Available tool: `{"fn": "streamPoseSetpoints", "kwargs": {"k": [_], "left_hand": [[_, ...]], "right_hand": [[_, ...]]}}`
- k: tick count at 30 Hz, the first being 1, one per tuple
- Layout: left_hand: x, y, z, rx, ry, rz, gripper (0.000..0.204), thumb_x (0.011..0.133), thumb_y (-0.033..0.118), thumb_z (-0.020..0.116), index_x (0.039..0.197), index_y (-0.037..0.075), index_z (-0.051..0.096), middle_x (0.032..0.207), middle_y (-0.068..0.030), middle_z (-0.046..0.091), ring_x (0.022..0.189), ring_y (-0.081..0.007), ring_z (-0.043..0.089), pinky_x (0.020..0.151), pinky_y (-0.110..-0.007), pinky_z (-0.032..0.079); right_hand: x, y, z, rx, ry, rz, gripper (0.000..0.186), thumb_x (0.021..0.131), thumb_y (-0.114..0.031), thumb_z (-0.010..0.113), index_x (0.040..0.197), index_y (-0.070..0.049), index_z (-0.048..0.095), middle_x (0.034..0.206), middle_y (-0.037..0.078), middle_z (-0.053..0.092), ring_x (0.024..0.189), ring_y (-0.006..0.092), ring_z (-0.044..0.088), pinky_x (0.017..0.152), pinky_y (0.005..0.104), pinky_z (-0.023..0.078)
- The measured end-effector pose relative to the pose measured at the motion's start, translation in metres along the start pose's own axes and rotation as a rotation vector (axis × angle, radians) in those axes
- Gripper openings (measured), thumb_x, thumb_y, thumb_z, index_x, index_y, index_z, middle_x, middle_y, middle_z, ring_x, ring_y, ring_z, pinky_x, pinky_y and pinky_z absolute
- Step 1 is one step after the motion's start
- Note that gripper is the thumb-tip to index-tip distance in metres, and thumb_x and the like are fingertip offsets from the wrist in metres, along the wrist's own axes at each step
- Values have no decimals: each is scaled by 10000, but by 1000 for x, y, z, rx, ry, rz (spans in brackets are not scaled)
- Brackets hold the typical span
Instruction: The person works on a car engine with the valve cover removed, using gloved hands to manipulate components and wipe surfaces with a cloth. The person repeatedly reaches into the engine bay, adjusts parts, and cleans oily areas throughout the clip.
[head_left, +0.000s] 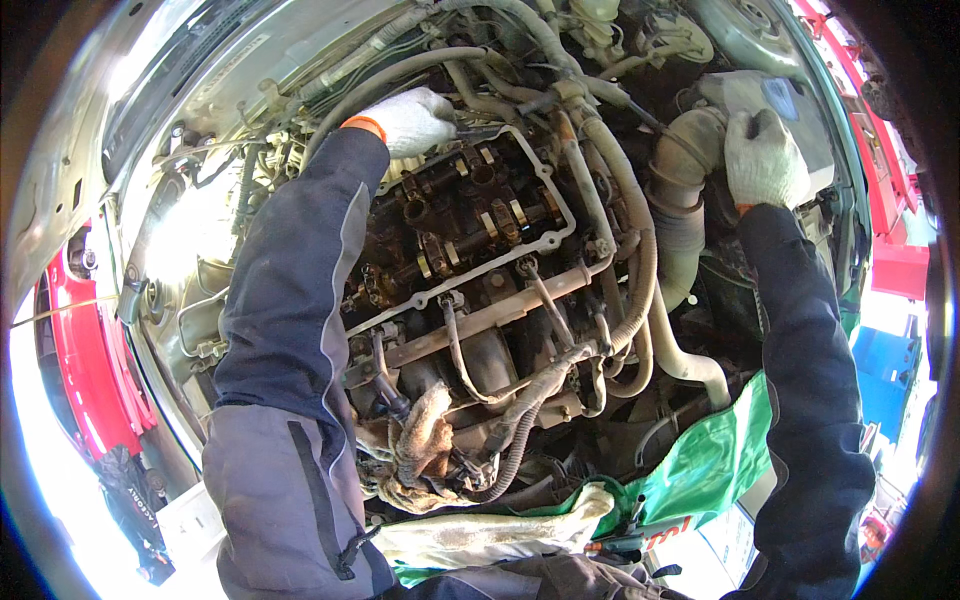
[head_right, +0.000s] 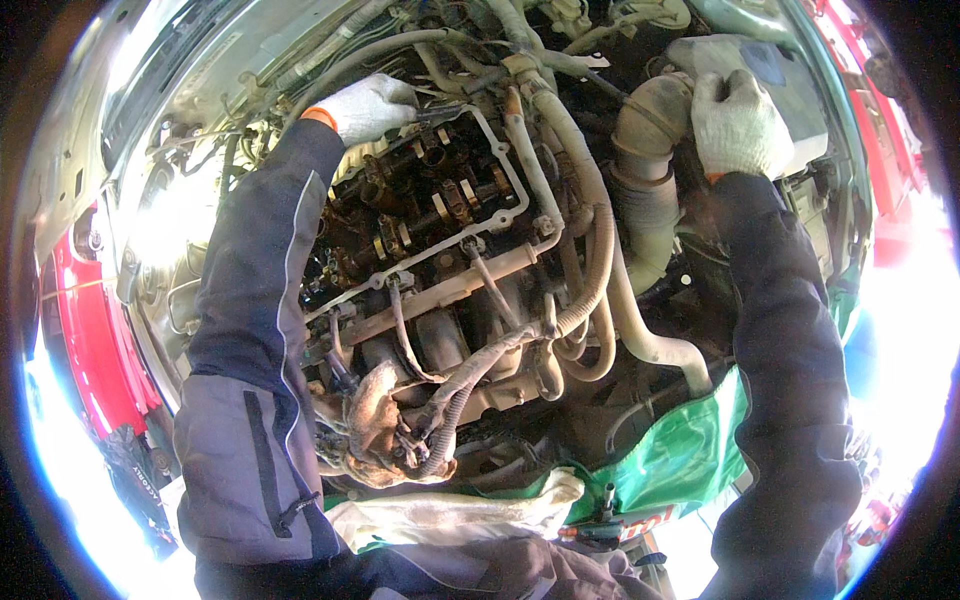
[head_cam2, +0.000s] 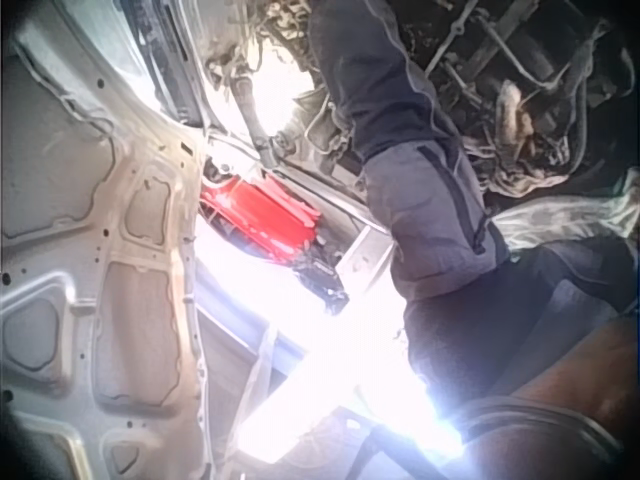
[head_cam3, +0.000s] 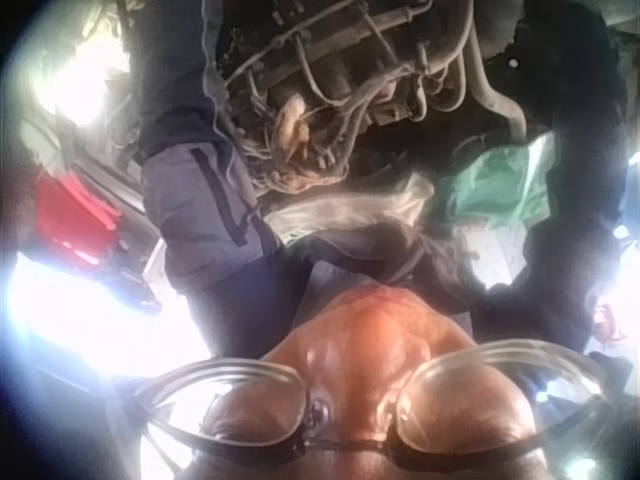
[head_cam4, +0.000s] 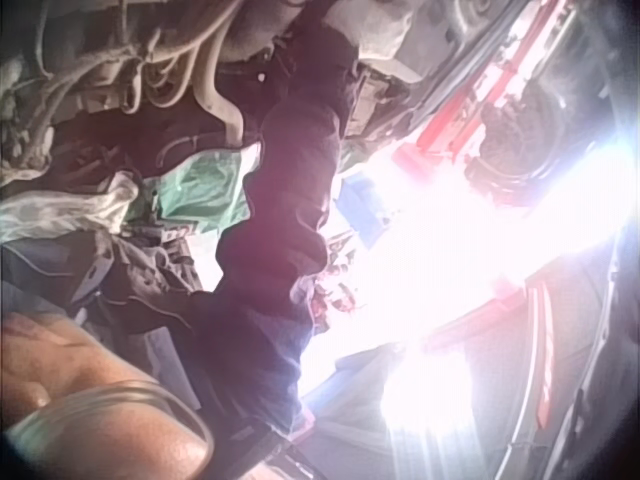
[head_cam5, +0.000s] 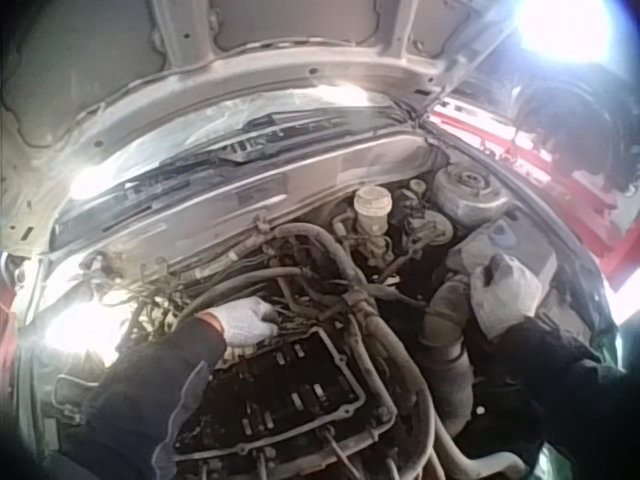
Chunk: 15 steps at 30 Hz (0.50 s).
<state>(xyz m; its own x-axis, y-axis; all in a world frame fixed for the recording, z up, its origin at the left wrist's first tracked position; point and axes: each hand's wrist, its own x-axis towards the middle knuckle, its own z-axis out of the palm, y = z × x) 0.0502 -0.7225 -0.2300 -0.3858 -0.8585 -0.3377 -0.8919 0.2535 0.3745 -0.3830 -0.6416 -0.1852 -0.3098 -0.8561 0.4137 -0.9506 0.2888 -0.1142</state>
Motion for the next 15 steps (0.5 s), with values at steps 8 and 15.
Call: {"fn": "streamPoseSetpoints", "kwargs": {"k": [8, 15], "left_hand": [[13, -2, 8, -12, 7, -83, 706, 931, 585, 743, 1286, -25, 756, 1201, -248, 771, 1140, -355, 733, 1026, -409, 543], [28, 13, 9, -27, -85, -167, 780, 884, 626, 779, 1237, -69, 762, 1139, -236, 779, 1045, -332, 736, 968, -400, 556]], "right_hand": [[-2, -2, -3, 20, -15, 27, 493, 1005, -484, 538, 1015, -41, 755, 1057, 242, 767, 1016, 454, 737, 918, 539, 571], [0, 0, 0, -11, -23, 20, 483, 1002, -484, 540, 1016, -55, 762, 1046, 236, 770, 1015, 450, 740, 916, 534, 575]]}}
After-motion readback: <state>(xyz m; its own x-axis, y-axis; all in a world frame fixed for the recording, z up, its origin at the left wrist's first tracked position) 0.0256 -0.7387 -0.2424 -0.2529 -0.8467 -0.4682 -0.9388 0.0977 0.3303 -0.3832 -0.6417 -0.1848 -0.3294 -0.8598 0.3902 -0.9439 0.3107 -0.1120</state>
